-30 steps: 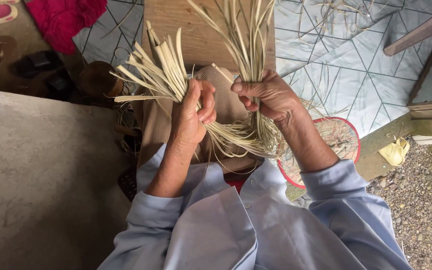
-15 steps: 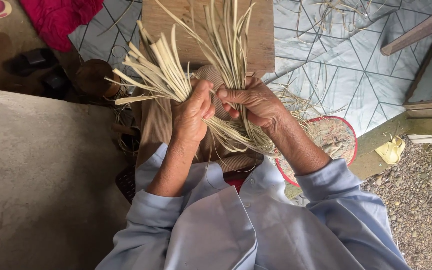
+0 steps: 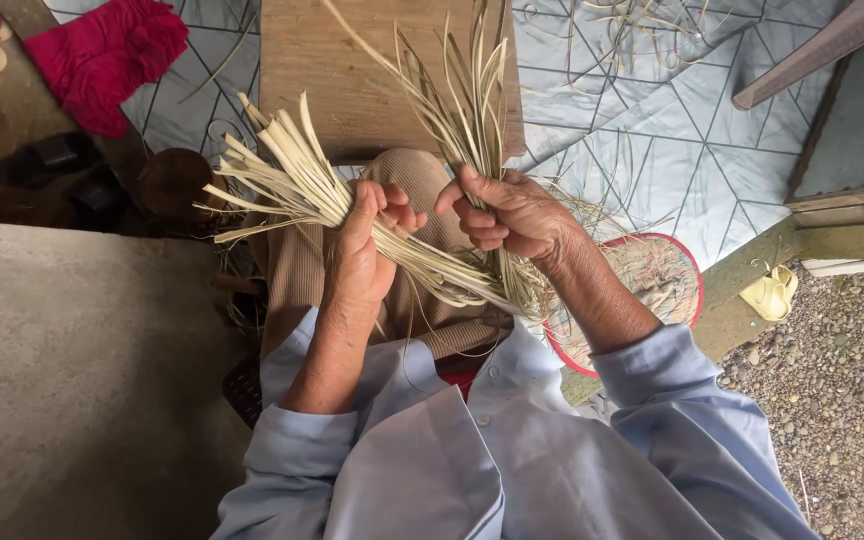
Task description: Gathering and aligning long straw strips into a bundle for weaving, using a wooden stick to help flatten and organize them.
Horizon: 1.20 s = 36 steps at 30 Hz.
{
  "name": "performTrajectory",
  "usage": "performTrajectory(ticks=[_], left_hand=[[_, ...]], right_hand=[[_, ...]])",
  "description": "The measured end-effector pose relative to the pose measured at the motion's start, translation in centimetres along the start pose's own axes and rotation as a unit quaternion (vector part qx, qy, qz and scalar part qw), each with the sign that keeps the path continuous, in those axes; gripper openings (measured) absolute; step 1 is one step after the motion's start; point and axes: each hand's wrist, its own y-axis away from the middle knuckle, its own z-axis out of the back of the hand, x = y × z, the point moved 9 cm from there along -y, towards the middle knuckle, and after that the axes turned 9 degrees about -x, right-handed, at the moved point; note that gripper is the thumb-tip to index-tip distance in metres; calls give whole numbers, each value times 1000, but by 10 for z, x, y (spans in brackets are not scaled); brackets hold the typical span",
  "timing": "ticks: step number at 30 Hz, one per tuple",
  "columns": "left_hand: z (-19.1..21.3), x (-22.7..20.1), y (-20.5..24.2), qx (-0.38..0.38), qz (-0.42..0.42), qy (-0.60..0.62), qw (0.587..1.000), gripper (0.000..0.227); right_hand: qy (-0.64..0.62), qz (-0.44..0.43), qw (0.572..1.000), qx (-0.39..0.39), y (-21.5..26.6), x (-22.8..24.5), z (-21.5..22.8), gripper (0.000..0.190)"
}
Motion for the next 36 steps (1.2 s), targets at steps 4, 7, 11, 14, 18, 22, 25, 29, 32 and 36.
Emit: performTrajectory(ticks=[4,7,11,14,18,22,25,29,32,36], left_hand=[[0,3,1,4,12,15,1000,33],[0,2,0,2,3,39,999,31],[-2,-8,2,-6,-56,20,998,19],[-8,-15,3,-15,-93,14,995,39],[-8,-20,4,-19,-101,10,995,54],[-4,-18,3,-38,-95,8,995,45],[0,-19,1,-48,-97,40,993,22],[10,-4,-6,-42,-80,49,995,18],[11,-2,-5,-52,-78,51,994,24],[10,-5,-6,-46,-60,54,996,32]], right_hand=[[1,18,1000,5,3,4,1,59],[1,24,1000,-4,-2,-2,7,56],[23,47,997,-49,-3,-9,19,32],[46,59,995,-68,4,-9,17,27],[59,55,994,-74,13,-10,16,28],[58,23,996,-64,28,-11,12,28],[81,16,995,-56,33,-17,20,26],[67,-2,996,-62,34,-37,46,19],[68,7,996,-56,42,-31,37,16],[20,14,998,-65,39,-36,46,22]])
